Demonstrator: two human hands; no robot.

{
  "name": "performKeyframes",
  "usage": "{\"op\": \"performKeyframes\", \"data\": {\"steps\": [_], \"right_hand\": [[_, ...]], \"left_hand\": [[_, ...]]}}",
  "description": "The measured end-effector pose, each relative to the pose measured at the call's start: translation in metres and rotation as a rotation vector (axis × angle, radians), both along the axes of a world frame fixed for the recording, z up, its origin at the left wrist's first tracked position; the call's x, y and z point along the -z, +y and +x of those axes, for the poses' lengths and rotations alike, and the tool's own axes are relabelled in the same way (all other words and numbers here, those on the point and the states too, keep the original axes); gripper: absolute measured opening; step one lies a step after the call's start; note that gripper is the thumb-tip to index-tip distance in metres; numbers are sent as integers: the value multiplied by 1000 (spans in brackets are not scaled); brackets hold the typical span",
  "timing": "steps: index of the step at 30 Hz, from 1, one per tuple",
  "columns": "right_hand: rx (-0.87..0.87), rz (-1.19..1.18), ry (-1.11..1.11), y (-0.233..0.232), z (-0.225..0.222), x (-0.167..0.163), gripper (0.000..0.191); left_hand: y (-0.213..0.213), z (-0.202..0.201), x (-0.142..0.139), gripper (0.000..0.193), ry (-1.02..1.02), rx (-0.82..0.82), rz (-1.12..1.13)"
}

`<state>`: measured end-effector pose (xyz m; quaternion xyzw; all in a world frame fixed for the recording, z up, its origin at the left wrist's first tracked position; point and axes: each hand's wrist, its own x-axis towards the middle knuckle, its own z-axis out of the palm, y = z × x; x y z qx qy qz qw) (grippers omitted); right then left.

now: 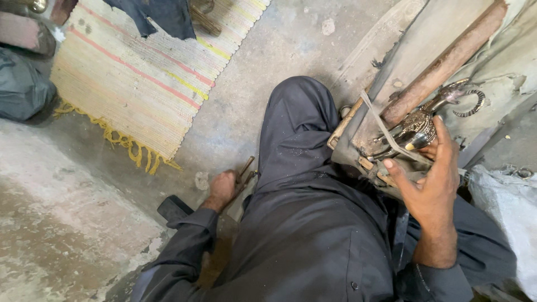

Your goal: The person sits on the floor with a leather sandbag pad and uses a wooden mallet and a small punch to hammer and shape details into a silver metal animal figurine. They reposition the figurine and the punch repeatedly, then hold up the finished figurine at the end.

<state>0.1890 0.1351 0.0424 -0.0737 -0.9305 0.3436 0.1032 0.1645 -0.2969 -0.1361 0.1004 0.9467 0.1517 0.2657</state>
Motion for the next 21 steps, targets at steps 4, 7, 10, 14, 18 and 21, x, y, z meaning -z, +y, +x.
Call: {"op": "performKeyframes", "data": {"steps": [4,7,10,14,18,21], "right_hand": [[12,-26,-1,-4,-4,-3,100],[25,-30,-5,-9,-6,-7,100],[15,-30,-2,-12,-7,-8,101],[37,-163,133,-10,3,1,94],[255,-318,299,5,33,29,58],[463,-561,352,32,61,63,33]], "left_hand": [[0,12,7,34,-79,-30,-10],[-1,17,14,29,-108,-64,8],[-5,17,14,25,-106,-43,97],[-8,-13,8,24,10,-163,443],[24,-81,-15,20,-156,-596,897],[74,-124,-54,18,-387,-620,1224]]}}
